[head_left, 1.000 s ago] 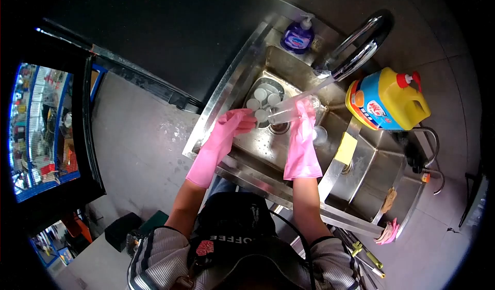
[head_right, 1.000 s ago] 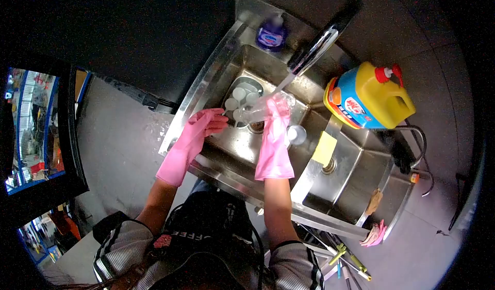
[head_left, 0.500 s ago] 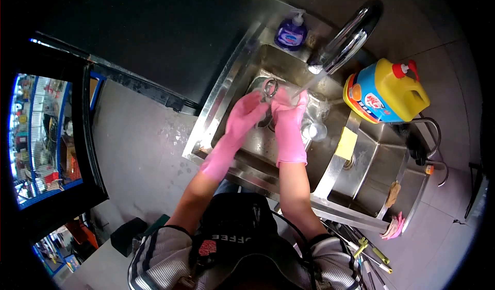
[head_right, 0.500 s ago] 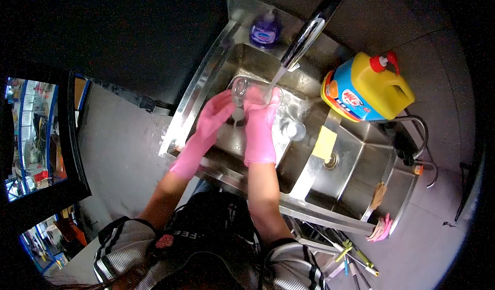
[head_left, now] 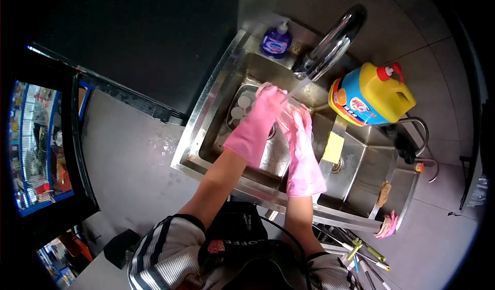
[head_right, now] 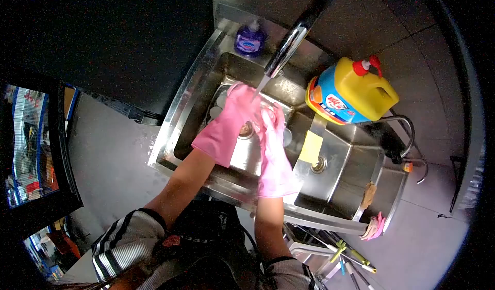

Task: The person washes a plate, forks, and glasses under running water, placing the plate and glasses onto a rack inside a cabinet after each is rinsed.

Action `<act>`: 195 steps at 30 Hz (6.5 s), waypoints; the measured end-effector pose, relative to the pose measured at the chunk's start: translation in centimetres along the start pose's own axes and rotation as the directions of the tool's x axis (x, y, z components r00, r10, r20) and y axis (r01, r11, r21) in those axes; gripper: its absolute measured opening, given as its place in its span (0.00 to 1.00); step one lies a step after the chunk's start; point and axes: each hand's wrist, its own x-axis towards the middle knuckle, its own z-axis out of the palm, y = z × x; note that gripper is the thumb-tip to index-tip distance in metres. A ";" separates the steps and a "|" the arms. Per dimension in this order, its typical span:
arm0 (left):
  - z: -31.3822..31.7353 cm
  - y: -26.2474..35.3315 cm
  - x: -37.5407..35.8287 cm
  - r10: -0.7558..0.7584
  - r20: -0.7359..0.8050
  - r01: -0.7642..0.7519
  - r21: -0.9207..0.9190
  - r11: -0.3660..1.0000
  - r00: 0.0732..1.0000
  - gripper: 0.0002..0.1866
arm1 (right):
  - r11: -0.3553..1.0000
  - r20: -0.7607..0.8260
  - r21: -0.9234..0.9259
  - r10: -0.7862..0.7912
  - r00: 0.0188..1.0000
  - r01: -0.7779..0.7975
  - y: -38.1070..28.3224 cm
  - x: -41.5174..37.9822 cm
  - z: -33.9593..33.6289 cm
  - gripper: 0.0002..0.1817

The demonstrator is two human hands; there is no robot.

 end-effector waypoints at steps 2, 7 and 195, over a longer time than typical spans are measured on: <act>-0.7 -1.9 1.8 0.069 -0.058 -0.069 0.012 0.998 0.996 0.15 | 0.993 -0.037 -0.072 0.092 0.995 -0.094 -1.0 0.4 -1.0 0.39; 5.6 -1.2 -6.7 0.141 0.157 -0.208 0.602 0.771 0.978 0.37 | 0.971 -0.072 0.198 0.148 0.986 -0.131 -0.6 0.8 -3.8 0.28; 24.1 56.4 -10.7 0.571 0.719 -0.671 0.651 -0.355 0.397 0.26 | 0.322 0.308 -0.862 -0.283 0.908 0.392 7.0 5.6 61.0 0.27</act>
